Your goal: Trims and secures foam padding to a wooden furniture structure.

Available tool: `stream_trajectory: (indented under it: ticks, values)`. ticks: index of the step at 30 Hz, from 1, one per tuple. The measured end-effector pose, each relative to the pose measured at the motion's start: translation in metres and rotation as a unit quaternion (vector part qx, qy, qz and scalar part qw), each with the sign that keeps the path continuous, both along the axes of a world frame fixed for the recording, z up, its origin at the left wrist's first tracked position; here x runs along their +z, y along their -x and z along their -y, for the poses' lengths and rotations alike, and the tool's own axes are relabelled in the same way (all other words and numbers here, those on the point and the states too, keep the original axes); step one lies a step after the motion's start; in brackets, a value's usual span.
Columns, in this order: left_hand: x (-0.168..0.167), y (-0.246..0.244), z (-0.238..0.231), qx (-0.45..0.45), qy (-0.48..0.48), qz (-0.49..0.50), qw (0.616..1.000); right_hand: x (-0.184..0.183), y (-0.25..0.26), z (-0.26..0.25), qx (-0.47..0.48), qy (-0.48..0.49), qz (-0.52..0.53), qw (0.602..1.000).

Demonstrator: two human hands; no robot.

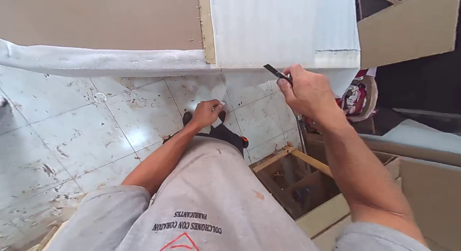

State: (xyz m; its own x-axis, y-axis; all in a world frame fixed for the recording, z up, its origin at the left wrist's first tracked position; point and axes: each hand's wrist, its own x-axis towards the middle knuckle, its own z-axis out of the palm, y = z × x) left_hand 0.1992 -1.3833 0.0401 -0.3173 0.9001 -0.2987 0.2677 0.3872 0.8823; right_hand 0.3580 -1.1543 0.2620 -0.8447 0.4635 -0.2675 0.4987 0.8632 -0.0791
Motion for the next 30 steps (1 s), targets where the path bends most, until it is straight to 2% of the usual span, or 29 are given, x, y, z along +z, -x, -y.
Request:
stream_trajectory:
  ticks: [2,5,8,11,14,16,21,25,27,30]
  values:
    - [0.005,0.014,-0.010,0.025,0.046,-0.011,0.999,-0.011,-0.010,0.021,-0.083,0.091,-0.045,0.991]
    - [0.013,0.027,-0.034,0.102,-0.013,-0.001,0.995,-0.053,-0.024,0.060,-0.187,0.219,-0.136,0.948]
    - [0.005,0.029,-0.068,0.132,-0.041,0.023,0.990,-0.101,-0.029,0.086,-0.213,0.262,-0.196,0.921]
    - [-0.005,0.026,-0.096,0.098,-0.061,0.011,0.993,-0.124,-0.026,0.095,-0.181,0.196,-0.195,0.944]
    - [-0.026,0.024,-0.107,0.069,-0.159,-0.002,0.985,-0.118,-0.019,0.091,-0.156,0.142,-0.124,0.970]
    - [-0.036,0.025,-0.111,0.074,-0.178,-0.015,0.981,-0.116,-0.007,0.082,-0.134,0.123,-0.084,0.980]
    - [-0.043,0.024,-0.110,0.097,-0.155,-0.021,0.983,-0.129,0.033,0.062,-0.058,0.073,-0.050,0.994]
    - [-0.038,0.028,-0.105,0.028,-0.107,-0.141,0.984,-0.129,0.058,0.055,-0.048,0.058,-0.037,0.996]
    - [-0.035,0.030,-0.105,0.022,-0.087,-0.127,0.988,-0.129,0.066,0.054,-0.055,0.047,-0.036,0.997]
    - [-0.041,0.031,-0.103,0.024,-0.114,-0.120,0.986,-0.131,0.066,0.052,-0.072,0.055,-0.033,0.995]
